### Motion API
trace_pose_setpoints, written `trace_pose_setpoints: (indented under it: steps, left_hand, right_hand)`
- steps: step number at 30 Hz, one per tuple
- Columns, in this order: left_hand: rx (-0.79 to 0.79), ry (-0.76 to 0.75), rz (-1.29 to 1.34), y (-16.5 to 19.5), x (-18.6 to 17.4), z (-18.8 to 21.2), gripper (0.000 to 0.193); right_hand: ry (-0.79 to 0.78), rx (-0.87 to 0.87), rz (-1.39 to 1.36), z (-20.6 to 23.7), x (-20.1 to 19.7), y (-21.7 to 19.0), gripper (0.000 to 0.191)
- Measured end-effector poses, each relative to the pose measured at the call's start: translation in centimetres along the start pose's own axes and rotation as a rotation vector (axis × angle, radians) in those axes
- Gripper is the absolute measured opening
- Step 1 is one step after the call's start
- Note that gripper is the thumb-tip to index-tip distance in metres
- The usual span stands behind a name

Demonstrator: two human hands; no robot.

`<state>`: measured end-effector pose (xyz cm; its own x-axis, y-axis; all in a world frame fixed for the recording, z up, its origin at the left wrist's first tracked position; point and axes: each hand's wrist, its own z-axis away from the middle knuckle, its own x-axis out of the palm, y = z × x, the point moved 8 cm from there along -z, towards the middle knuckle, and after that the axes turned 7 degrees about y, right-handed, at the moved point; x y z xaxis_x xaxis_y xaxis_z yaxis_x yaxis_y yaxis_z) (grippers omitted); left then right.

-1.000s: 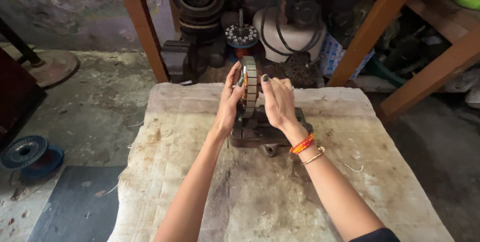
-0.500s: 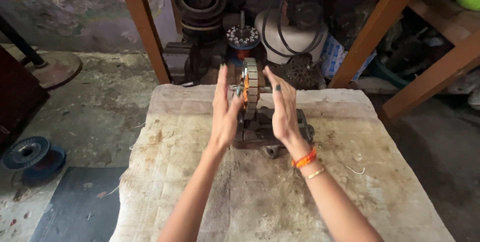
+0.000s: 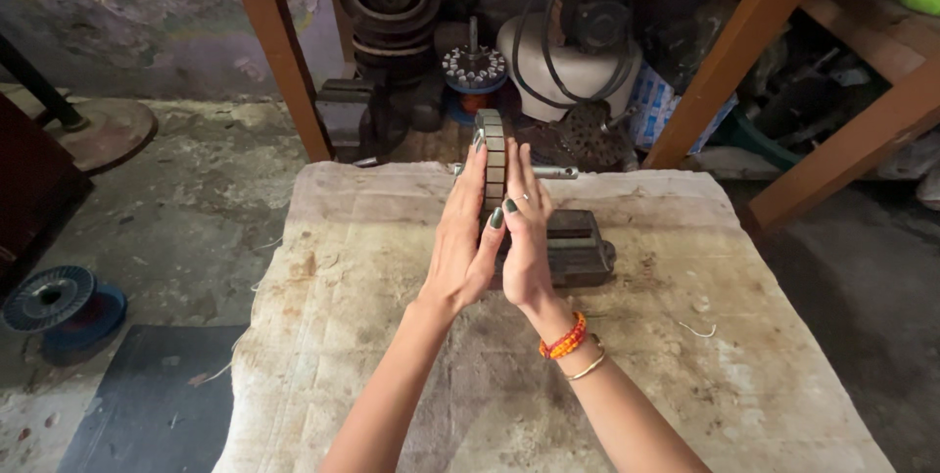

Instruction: The person works on an electric motor rotor clamped in a bench vise, using a small hand tool to work around the rotor's edge. They then rotate the rotor and press and fit components onto it by hand, adjusting the parts around its circumference.

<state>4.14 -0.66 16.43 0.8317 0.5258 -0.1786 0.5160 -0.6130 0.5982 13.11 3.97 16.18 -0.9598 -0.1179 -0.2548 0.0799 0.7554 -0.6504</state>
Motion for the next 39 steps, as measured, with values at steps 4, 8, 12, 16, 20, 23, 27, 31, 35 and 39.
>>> trace_pose_setpoints:
  steps: [4, 8, 12, 16, 20, 23, 27, 31, 35, 39]
  left_hand:
    - [0.038, -0.021, -0.102, -0.1, -0.4, 0.0, 0.073]
    - [0.091, -0.02, -0.147, 0.5, -0.4, 0.2, 0.072]
    - [0.037, -0.059, -0.122, 0.2, -0.1, 0.3, 0.075]
    - [0.028, -0.052, -0.16, -0.1, -1.1, -0.1, 0.074]
    - [-0.134, 0.12, 0.036, -1.3, -3.5, -0.1, 0.081]
    - [-0.217, 0.127, 0.175, -2.0, -3.6, 0.3, 0.081]
    - [-0.208, 0.032, 0.123, -1.9, -3.1, 0.1, 0.087]
    - [-0.22, -0.064, 0.12, -2.0, -2.6, -2.1, 0.098]
    - [-0.187, -0.163, 0.115, -1.4, -2.7, -4.3, 0.112]
    - [-0.194, -0.222, 0.065, -1.2, -2.8, -5.4, 0.115]
  right_hand:
    - [-0.02, -0.054, 0.147, -0.4, -0.7, -0.6, 0.069]
    - [0.007, -0.154, 0.102, -0.5, -0.7, -1.9, 0.071]
    - [-0.003, -0.113, 0.087, -0.3, -0.2, -1.6, 0.071]
    - [0.003, -0.115, -0.11, -1.1, -1.6, -0.3, 0.066]
    - [0.153, 0.144, -0.238, -2.3, -5.5, 4.2, 0.059]
    - [0.093, 0.136, -0.218, -2.4, -6.0, 5.4, 0.048]
    - [-0.091, 0.355, -0.366, -1.5, -3.7, 7.1, 0.051]
    - [-0.17, 0.507, -0.421, -1.2, -3.0, 7.9, 0.046]
    - [-0.196, 0.391, -0.306, -2.8, -3.9, 7.7, 0.035]
    - [-0.217, 0.31, -0.15, -5.1, -5.0, 7.6, 0.02]
